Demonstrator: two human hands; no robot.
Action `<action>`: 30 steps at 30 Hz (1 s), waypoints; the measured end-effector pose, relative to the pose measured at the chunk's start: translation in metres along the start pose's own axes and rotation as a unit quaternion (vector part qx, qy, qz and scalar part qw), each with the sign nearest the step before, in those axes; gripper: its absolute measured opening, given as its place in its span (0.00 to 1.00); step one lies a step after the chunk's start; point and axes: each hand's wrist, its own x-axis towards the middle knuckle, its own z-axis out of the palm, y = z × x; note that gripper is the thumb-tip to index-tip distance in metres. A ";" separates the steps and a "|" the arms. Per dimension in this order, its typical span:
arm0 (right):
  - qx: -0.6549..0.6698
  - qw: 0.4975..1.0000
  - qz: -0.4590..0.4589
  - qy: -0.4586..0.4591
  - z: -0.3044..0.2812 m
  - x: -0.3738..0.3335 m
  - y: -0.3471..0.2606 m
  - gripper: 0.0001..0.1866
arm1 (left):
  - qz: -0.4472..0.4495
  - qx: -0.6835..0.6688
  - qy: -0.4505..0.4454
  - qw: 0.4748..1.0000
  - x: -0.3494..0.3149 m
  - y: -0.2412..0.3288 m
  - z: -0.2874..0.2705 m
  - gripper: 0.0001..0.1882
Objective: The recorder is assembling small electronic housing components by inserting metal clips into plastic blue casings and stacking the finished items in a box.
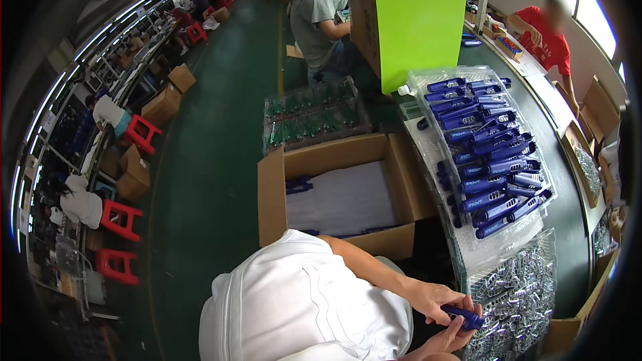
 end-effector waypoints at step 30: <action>0.055 0.979 0.043 0.194 -0.066 -0.043 0.005 0.24 | -0.193 -0.071 -0.169 0.964 0.058 -0.059 0.073 0.21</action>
